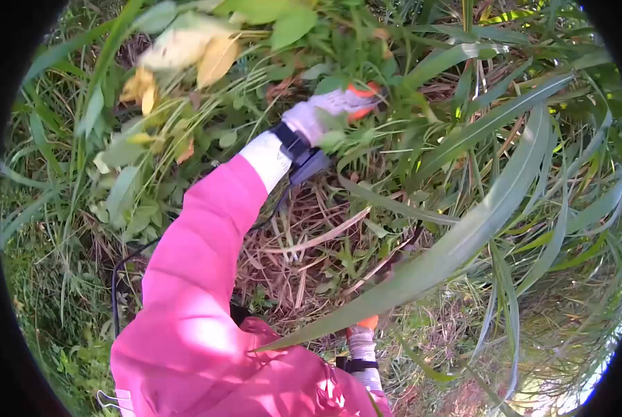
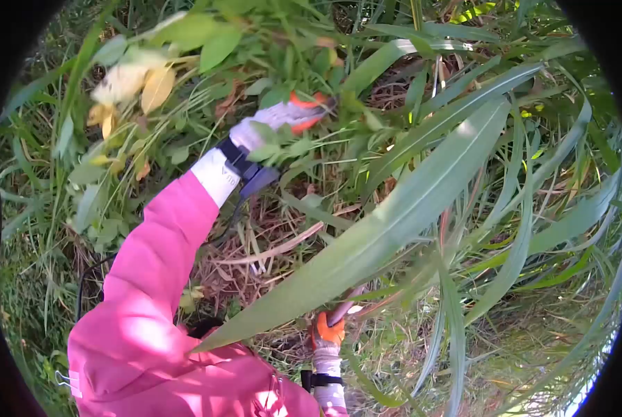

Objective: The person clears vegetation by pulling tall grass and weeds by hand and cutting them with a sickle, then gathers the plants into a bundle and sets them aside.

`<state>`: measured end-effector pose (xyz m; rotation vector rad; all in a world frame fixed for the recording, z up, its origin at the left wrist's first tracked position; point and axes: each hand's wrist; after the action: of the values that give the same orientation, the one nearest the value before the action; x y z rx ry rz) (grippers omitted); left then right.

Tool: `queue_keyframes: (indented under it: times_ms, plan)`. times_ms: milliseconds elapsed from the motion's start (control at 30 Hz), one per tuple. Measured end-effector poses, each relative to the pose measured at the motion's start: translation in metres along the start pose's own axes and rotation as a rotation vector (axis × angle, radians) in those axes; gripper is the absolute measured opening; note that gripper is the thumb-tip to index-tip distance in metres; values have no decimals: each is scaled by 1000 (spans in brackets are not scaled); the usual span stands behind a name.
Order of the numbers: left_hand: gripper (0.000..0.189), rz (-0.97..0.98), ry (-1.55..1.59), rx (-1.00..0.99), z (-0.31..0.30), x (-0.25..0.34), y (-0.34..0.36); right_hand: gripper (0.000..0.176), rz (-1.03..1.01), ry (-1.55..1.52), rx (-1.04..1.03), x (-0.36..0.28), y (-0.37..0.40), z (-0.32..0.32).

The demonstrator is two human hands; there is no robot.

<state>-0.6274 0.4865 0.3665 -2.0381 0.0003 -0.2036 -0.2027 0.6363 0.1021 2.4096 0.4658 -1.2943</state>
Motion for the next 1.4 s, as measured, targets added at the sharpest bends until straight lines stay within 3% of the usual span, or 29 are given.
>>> queue_keyframes:
  times_ms: [33, 100, 133, 167, 267, 300, 367, 500, 567, 667, 767, 800, 867, 933, 967, 1000, 1033, 1067, 1100, 1133, 1167, 1233, 1267, 1300, 1333, 1400]
  plan:
    - [39, 129, -188, -24, 5, -12, -28, 50, -36, 24, 21, 9, -17, 1]
    - [39, -237, -310, -266, 16, -20, -87, 50, -124, -60, 20, 11, -43, 5]
    - [33, -374, -238, -339, 18, -34, -90, 50, -159, 96, 102, 6, -51, 15]
    - [32, -445, -280, -335, 45, -72, -82, 50, -188, 254, 190, 6, -52, 20]
    - [30, -1191, -250, -209, 111, -173, -15, 47, -169, 447, 68, 11, -68, 18]
    - [30, -1282, -234, -236, 113, -192, 20, 47, -163, 456, 65, 5, -62, 20]
    - [30, -1140, -166, -344, 105, -209, 84, 46, 90, -1, -172, -23, -54, 22]
    - [30, -916, -8, -355, 106, -216, 158, 40, 195, 170, -398, -48, -60, 2]
    - [32, -974, -157, -446, 130, -237, 166, 37, 176, 321, -328, -44, -61, -2]
    - [34, -1052, -295, -574, 149, -268, 175, 27, 126, 362, -208, -108, -32, 9]
    - [36, -1064, -352, -668, 156, -269, 193, 20, -169, 591, -294, -39, -47, -14]
    - [36, -1047, -357, -676, 156, -265, 201, 19, -275, 453, -334, -68, -31, -19]
    - [38, -1003, -356, -654, 153, -252, 214, 26, -56, -70, -397, -100, -13, -25]
    - [40, -987, -270, -548, 146, -240, 215, 35, 404, -656, -413, -19, -34, -45]
    - [37, -1005, -110, -417, 147, -242, 215, 38, 536, -871, -435, 32, -47, -49]
    - [35, -1017, 50, -281, 147, -244, 213, 38, 543, -896, -425, 46, -41, -47]
    - [32, -1026, 208, -138, 148, -247, 214, 36, 411, -708, -329, 49, -45, -42]
    - [30, -1048, 359, -5, 148, -251, 223, 37, 269, -292, -305, 21, -46, -38]
    - [28, -1071, 506, 142, 144, -247, 234, 38, 39, 636, -332, -42, -47, -37]
    - [28, -1022, 239, -65, 117, -220, 207, 39, -37, 934, -338, -77, -44, -32]
    - [30, -906, -77, -290, 85, -173, 170, 40, -68, 1060, -332, -101, -37, -31]
    - [37, -708, -490, -522, 34, -67, 104, 46, 139, 610, -213, -77, -47, -32]
    - [38, -715, -389, -309, 31, -49, 100, 49, 216, 387, -129, -65, -51, -33]
    - [40, -761, -168, -66, 30, -36, 99, 39, 178, 318, -90, 7, -88, -24]
    - [42, -832, 147, 187, 31, -28, 103, 32, 145, 54, -190, -57, -51, -40]
    - [45, -1064, 738, 606, 33, -3, 119, 24, 189, -335, -150, -61, -51, -45]
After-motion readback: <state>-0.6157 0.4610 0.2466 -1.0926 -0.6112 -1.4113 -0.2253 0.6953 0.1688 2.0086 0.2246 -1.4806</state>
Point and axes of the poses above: each hand's wrist, its own y-axis away from the middle knuckle, its own z-axis out of the palm, x = y × z, and after that the axes turned 3 degrees about y, right-handed
